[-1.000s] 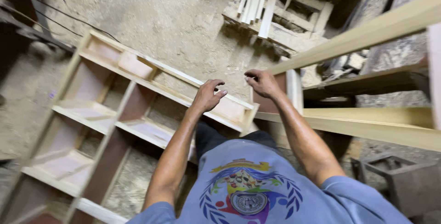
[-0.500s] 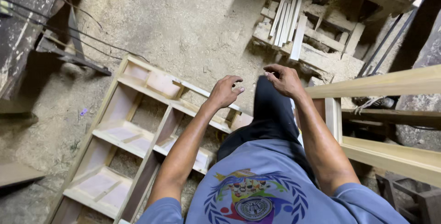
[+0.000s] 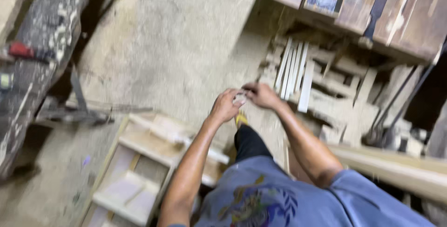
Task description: The person assembles a wooden cabinet by hammering nails into wooden strips and attaching them to a larger cabinet frame. They use a hammer to secure the pieces and adjust the cabinet's position during the process.
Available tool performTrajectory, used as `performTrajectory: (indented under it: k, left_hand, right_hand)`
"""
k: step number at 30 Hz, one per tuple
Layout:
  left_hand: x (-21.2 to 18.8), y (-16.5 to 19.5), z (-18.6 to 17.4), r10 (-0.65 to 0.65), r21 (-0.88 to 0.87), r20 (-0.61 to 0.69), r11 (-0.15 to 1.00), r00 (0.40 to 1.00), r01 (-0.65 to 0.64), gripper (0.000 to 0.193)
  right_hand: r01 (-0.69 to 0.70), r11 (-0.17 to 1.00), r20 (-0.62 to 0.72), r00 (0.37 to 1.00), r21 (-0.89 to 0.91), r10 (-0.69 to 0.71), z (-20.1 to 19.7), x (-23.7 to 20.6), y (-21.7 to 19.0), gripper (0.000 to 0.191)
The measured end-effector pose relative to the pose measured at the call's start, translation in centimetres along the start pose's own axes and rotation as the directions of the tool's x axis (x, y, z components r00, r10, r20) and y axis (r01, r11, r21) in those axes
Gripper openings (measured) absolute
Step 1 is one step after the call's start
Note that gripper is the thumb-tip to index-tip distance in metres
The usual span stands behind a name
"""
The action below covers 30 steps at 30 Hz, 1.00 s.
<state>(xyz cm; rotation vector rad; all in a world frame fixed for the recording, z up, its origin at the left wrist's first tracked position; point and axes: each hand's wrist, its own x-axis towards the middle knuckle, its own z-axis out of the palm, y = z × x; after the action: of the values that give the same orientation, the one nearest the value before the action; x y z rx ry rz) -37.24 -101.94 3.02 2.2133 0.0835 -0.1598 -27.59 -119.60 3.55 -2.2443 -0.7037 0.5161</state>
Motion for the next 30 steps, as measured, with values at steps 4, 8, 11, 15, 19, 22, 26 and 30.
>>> performTrajectory:
  k: [4,8,11,15,19,22,26,30]
  left_hand:
    - [12.8,1.4,-1.1,0.119,0.049,-0.015,0.992,0.993,-0.118,0.038]
    - [19.5,4.4,-2.1,0.139,-0.052,0.043,0.989,0.989,-0.137,0.038]
    - [22.8,6.7,-2.6,0.204,-0.01,0.095,0.979,0.974,-0.204,0.038]
    - [27.5,8.1,-3.3,0.195,-0.008,0.172,0.98,0.966,-0.197,0.041]
    - [31.5,8.1,-3.4,0.201,0.034,0.29,0.975,0.936,-0.22,0.041]
    - [35.4,8.2,-3.2,0.273,0.041,0.361,0.951,0.892,-0.308,0.039]
    - [43.0,8.9,-2.2,0.397,-0.029,0.45,0.902,0.8,-0.431,0.038]
    - [51.4,9.4,-1.7,0.477,-0.059,0.553,0.84,0.683,-0.54,0.038]
  right_hand:
    - [0.014,0.991,0.039,0.999,-0.135,-0.009,-5.8,7.5,3.2,0.027]
    - [-0.04,0.999,-0.091,0.995,-0.038,0.036,-13.3,10.5,4.7,0.032]
    - [-0.184,0.982,-0.112,0.977,-0.032,0.179,-17.0,10.5,5.2,0.031]
    - [-0.289,0.956,-0.153,0.948,-0.041,0.28,-19.5,11.1,6.6,0.035]
    - [-0.321,0.947,-0.239,0.919,0.006,0.313,-19.9,12.6,8.5,0.036]
    - [-0.396,0.916,-0.308,0.865,0.069,0.397,-20.5,14.4,10.1,0.037]
    - [-0.483,0.865,-0.457,0.745,0.134,0.487,-22.2,17.9,13.3,0.038]
    - [-0.573,0.813,-0.682,0.554,0.104,0.478,-24.2,21.9,17.4,0.03]
